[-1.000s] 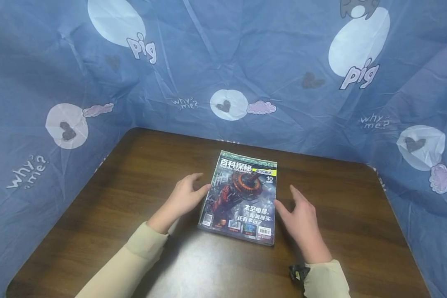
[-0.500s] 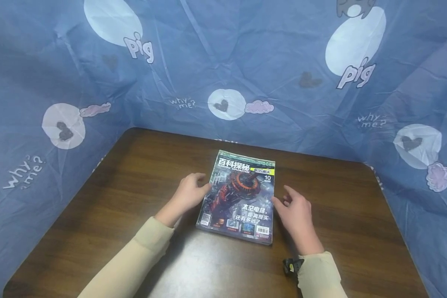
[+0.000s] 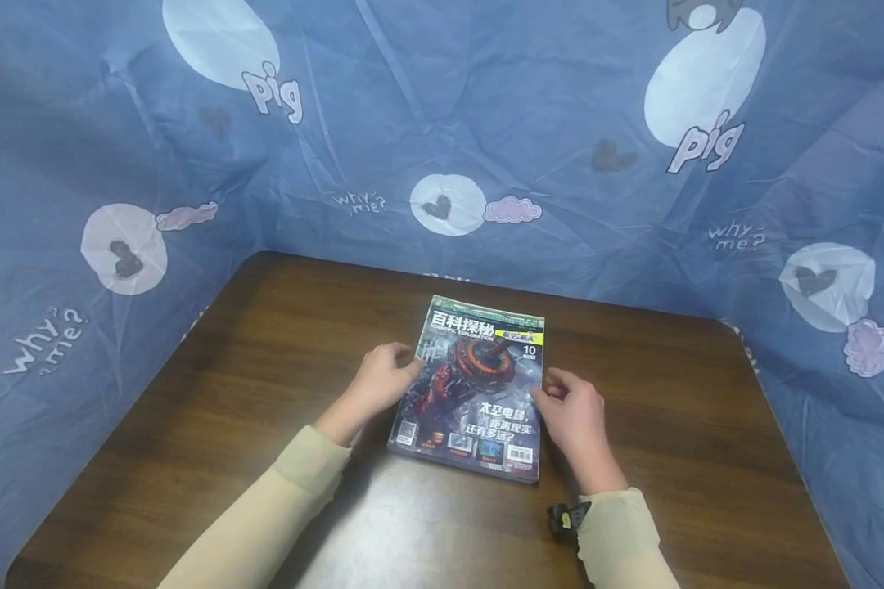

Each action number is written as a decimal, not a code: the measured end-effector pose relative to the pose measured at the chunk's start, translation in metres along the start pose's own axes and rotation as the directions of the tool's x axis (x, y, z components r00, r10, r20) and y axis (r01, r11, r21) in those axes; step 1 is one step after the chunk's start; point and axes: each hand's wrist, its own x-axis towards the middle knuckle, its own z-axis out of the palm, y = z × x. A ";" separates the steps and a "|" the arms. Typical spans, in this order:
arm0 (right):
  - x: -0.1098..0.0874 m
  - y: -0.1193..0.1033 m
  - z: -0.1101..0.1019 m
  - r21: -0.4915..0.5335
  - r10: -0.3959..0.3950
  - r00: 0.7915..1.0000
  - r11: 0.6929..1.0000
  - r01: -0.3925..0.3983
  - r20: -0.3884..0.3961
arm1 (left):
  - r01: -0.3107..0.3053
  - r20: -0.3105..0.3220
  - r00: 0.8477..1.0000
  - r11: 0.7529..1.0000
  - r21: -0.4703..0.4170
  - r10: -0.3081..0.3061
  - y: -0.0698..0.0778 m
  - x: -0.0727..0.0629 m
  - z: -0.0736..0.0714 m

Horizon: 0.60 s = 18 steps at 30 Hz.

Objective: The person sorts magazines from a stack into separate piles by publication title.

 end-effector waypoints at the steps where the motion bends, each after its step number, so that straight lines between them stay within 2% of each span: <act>1: 0.000 0.000 0.001 0.003 0.004 1.000 1.000 -0.004 0.004 | 0.003 0.002 1.000 1.000 0.000 -0.003 0.000 0.000 0.000; 9: -0.001 0.002 0.006 -0.004 0.057 0.997 0.998 -0.057 0.053 | 0.031 0.029 0.999 0.999 -0.004 -0.031 -0.002 0.003 0.003; 18: 0.002 0.005 0.011 -0.005 0.066 0.997 0.998 -0.065 0.043 | 0.040 0.031 0.999 0.999 0.008 -0.040 -0.004 0.006 0.002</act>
